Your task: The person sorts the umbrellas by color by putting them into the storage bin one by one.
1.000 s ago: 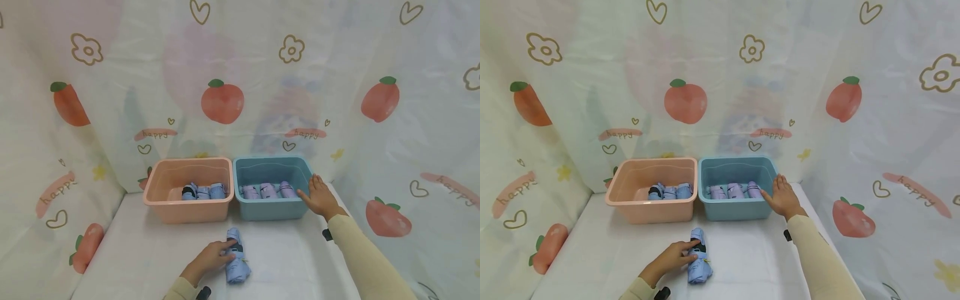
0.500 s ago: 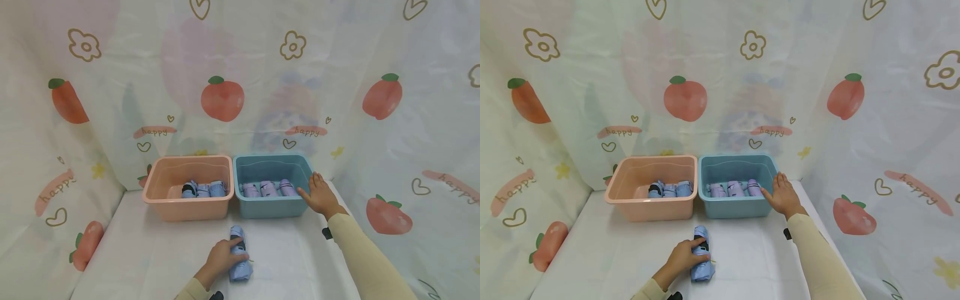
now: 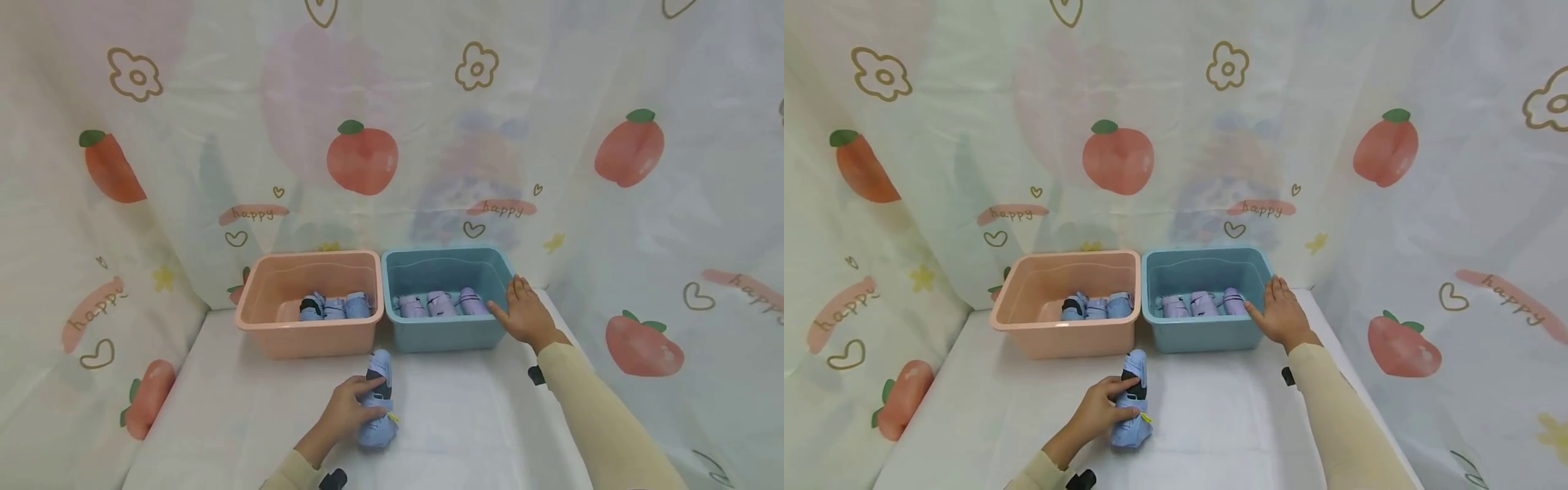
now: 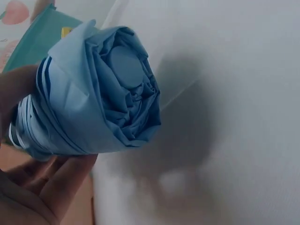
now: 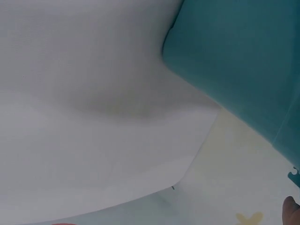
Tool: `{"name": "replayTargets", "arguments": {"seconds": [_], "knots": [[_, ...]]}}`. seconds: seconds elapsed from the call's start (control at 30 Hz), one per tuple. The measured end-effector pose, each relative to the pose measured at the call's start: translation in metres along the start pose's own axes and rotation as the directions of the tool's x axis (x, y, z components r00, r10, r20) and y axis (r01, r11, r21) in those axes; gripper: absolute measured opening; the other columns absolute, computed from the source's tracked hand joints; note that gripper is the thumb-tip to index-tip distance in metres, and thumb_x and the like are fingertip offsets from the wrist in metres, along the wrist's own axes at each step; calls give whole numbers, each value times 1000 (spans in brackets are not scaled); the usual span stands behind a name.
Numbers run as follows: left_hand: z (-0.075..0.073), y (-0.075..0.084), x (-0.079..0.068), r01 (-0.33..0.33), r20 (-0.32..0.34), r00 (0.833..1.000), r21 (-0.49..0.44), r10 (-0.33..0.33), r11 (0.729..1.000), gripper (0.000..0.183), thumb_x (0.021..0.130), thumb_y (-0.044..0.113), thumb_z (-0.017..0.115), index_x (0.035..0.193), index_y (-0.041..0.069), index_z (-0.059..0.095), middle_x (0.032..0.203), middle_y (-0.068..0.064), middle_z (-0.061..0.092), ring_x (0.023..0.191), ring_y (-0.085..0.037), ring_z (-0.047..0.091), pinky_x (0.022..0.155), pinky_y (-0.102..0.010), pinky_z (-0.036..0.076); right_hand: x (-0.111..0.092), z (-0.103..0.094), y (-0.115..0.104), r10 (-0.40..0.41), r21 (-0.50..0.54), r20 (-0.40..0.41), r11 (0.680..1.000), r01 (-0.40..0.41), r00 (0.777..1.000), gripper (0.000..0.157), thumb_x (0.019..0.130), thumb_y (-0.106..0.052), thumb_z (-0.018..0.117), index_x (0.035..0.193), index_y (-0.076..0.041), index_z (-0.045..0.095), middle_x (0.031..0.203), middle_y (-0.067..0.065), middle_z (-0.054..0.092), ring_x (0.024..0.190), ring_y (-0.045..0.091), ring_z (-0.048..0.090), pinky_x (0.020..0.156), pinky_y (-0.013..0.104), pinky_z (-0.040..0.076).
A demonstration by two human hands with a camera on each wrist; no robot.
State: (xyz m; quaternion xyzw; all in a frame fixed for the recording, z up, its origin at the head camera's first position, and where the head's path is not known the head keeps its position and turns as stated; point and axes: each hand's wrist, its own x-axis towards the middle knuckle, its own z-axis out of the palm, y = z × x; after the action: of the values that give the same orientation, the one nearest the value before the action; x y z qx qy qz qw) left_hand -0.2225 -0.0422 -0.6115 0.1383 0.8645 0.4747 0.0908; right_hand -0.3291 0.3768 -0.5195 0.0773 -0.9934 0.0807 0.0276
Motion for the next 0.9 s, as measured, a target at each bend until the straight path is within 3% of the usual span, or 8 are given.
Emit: {"name": "replayTargets", "arguments": {"seconds": [0.13, 0.27, 0.5, 0.67, 0.9], "knots": [[-26, 4, -5, -30, -16, 999, 15, 30, 999, 56, 73, 34, 86, 126, 32, 68, 125, -5, 57, 108, -26, 58, 89, -48, 51, 1, -3, 1, 2, 6, 1, 1000, -2, 1000, 95, 100, -60, 31, 145, 20, 9, 155, 35, 0, 143, 47, -1, 114, 56, 4], [-55, 8, -13, -21, -28, 999, 78, 23, 997, 55, 73, 35, 85, 125, 37, 67, 135, -10, 52, 119, -36, 53, 93, -55, 47, 3, 0, 1, 8, 15, 4, 1000, -8, 1000, 93, 100, -57, 33, 146, 20, 8, 155, 34, -1, 143, 46, -1, 114, 56, 4], [-105, 18, -26, -60, -121, 989, 199, 86, 978, 55, 71, 29, 88, 122, 35, 70, 142, -18, 48, 126, -44, 47, 94, -61, 43, 5, 0, 0, 5, 0, 6, 1000, -5, 1000, 90, 101, -53, 37, 146, 20, 10, 155, 35, 0, 143, 47, 1, 114, 56, 7], [-137, 22, -23, -130, -133, 978, 220, 162, 967, 56, 72, 26, 87, 125, 29, 69, 144, -14, 45, 129, -42, 44, 88, -55, 49, 4, -1, 1, 18, -4, 11, 1000, -18, 1000, 91, 101, -54, 37, 146, 19, 9, 155, 34, 0, 143, 46, 0, 114, 56, 5], [-173, 25, -12, -167, -161, 964, 262, 213, 951, 56, 73, 20, 87, 126, 20, 69, 140, -18, 45, 123, -47, 48, 82, -56, 51, 3, 1, 2, 8, 0, -2, 1000, -8, 1000, 91, 101, -55, 36, 145, 21, 10, 154, 35, 1, 143, 47, 1, 114, 56, 5]]}}
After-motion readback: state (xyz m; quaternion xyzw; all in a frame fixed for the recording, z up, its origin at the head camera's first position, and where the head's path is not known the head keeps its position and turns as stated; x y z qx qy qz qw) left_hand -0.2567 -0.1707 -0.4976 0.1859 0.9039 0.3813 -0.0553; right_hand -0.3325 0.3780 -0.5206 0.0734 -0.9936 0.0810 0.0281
